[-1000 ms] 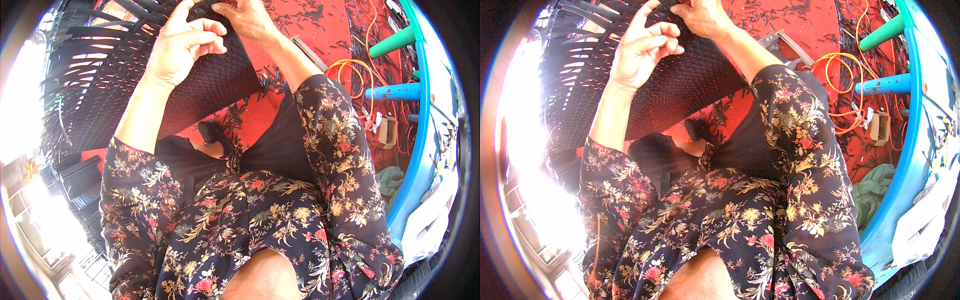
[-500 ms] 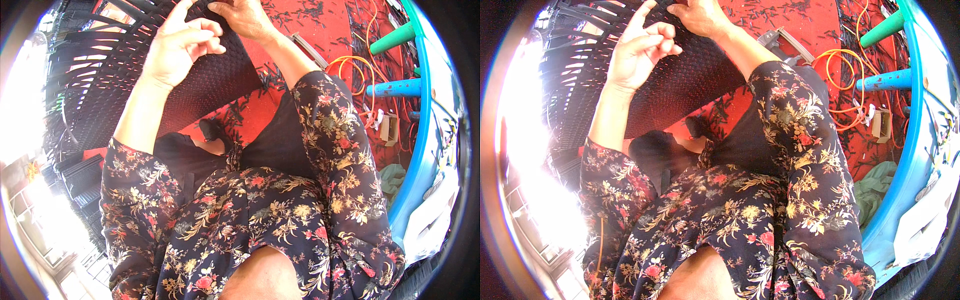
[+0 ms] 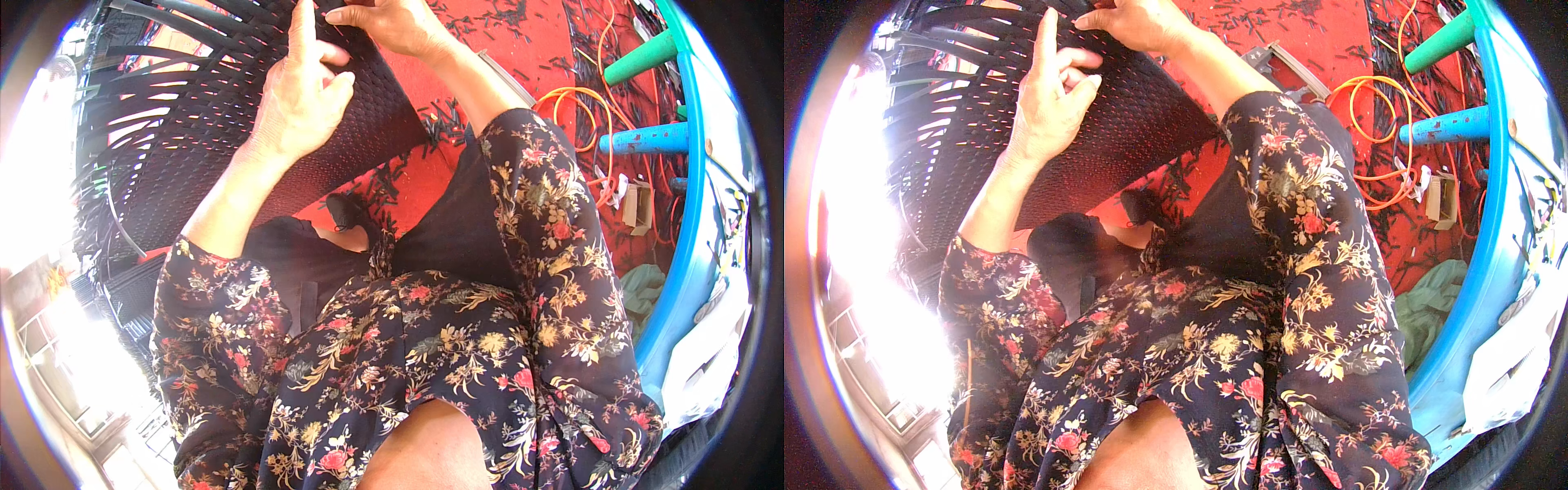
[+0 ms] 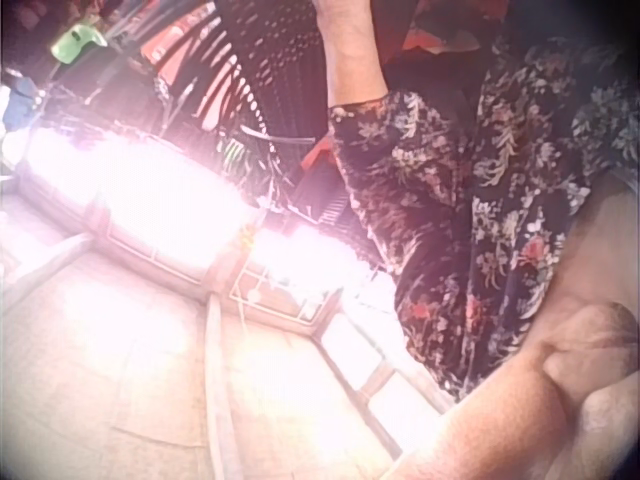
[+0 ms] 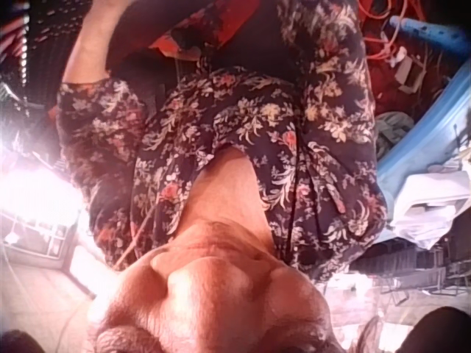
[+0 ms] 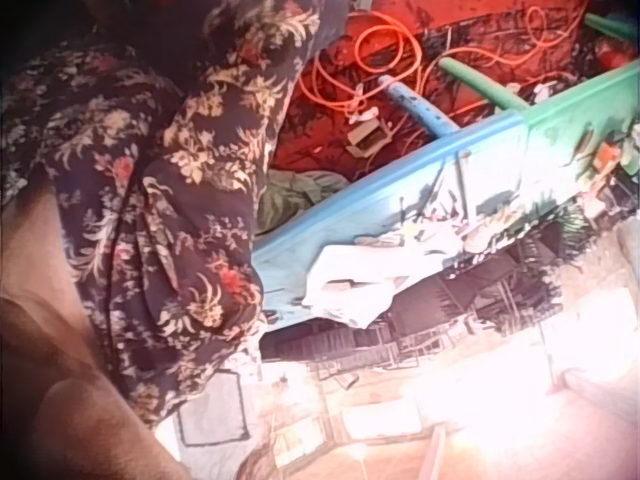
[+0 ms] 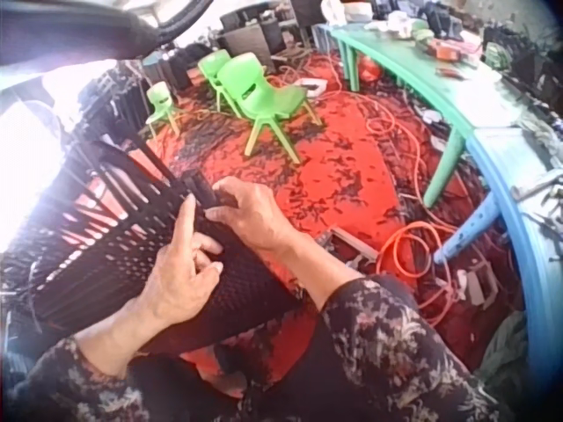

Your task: The person weaves black plastic strips around the frame of a piece of furniture, using a hammer to secure ends and a knife to trim excess material.

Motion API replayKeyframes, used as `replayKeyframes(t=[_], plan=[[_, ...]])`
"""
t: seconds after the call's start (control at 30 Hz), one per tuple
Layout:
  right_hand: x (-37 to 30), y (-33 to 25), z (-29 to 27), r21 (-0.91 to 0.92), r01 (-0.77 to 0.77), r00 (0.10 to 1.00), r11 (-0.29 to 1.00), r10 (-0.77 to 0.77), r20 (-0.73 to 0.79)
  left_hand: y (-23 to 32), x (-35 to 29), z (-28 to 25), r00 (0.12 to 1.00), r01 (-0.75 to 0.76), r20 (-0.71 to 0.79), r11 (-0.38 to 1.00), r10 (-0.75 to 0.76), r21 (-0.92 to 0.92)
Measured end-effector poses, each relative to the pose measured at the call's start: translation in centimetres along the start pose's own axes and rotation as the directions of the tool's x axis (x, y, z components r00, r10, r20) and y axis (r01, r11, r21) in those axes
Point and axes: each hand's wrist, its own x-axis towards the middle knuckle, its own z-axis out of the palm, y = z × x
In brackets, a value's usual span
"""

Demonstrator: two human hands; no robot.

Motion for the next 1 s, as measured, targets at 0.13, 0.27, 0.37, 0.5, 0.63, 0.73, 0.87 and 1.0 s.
replayKeyframes(t=[0.13,0.27,0.37,0.5,0.63,0.73,0.87,1.0], plan=[[-0.3,0.1,0.0,0.105,-0.092,0.993,0.99,0.084,0.078,-0.1,0.2,-1.3,0.99,0.04,0.127,0.994,-0.053,0.101],[-1.6,-0.2,0.1,0.047,-0.108,0.993,0.993,0.105,0.056,1.0,0.8,-2.0,0.999,0.015,-0.051,0.995,-0.01,0.096],[-2.4,-0.3,0.0,0.003,-0.127,0.989,0.992,0.127,0.079,2.0,2.7,-3.4,0.74,-0.571,-0.064,0.677,0.669,0.465],[-2.0,-0.8,0.9,-0.156,0.035,0.998,0.987,-0.044,-0.055,1.1,7.1,-6.2,0.675,-0.664,0.226,0.445,0.702,0.601],[-2.0,-1.1,1.8,-0.325,0.176,0.967,0.929,-0.225,-0.119,-1.8,8.9,-7.0,0.874,-0.474,0.349,0.754,0.338,0.455],[-1.9,-1.2,2.3,-0.405,0.195,0.954,0.894,-0.269,-0.135,-2.9,9.3,-6.6,0.891,-0.427,0.317,0.833,0.324,0.35],[-1.1,-0.1,1.5,-0.208,0.043,0.993,0.977,-0.065,-0.1,-2.4,10.2,-6.0,0.907,-0.408,0.252,0.857,0.339,0.315],[-0.6,2.2,-0.3,0.224,-0.209,0.963,0.952,0.241,-0.124,-2.1,10.7,-6.1,0.929,-0.308,0.297,0.904,0.22,0.295]])
